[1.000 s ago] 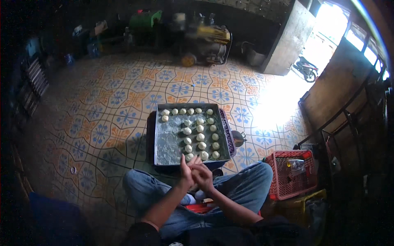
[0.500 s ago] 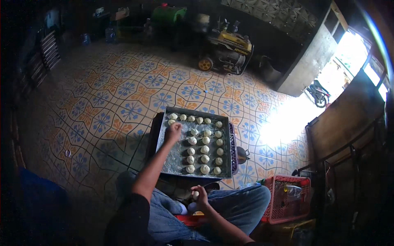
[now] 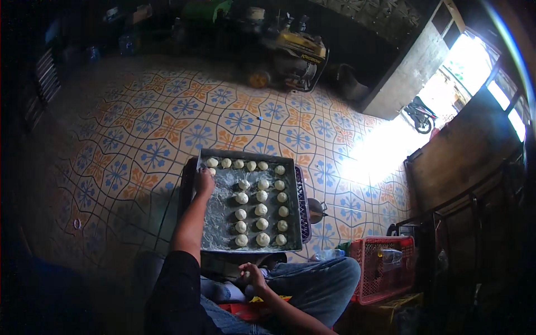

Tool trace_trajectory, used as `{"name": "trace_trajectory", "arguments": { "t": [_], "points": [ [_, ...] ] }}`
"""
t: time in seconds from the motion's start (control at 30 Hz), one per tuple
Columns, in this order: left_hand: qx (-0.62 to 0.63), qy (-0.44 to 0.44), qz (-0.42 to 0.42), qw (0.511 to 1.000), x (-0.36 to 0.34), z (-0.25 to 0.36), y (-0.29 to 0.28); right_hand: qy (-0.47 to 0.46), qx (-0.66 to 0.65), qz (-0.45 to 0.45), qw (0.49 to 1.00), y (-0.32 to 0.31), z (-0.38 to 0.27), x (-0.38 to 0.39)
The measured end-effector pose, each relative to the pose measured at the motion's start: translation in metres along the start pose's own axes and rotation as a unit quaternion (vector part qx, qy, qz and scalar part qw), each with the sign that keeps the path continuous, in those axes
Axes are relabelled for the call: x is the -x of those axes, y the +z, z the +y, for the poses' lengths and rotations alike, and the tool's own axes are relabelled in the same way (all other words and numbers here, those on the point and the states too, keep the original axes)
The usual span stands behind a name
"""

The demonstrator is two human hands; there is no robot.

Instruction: The person picks up small pieces of dough from a metal tray, rolls them between their palms to form rounds, and places them back onto the tray in organized rows.

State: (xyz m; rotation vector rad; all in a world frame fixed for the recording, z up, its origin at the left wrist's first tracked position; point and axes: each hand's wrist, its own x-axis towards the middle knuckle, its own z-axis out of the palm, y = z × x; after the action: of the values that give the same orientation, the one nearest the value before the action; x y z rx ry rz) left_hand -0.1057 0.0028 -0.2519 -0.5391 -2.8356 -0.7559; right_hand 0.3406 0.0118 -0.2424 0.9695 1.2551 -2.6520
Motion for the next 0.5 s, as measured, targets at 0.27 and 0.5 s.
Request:
{"name": "trace_trajectory", "arguments": {
  "t": [0.27, 0.5],
  "points": [
    [0.193, 0.068, 0.088, 0.975, 0.033, -0.007, -0.071, -0.004, 0.010, 0.015, 1.000, 0.001, -0.008, -0.005],
    [0.448, 0.018, -0.039, 0.893, 0.147, 0.005, -0.128, -0.020, 0.041, 0.005, 0.999, 0.019, -0.022, 0.016]
  ]
}}
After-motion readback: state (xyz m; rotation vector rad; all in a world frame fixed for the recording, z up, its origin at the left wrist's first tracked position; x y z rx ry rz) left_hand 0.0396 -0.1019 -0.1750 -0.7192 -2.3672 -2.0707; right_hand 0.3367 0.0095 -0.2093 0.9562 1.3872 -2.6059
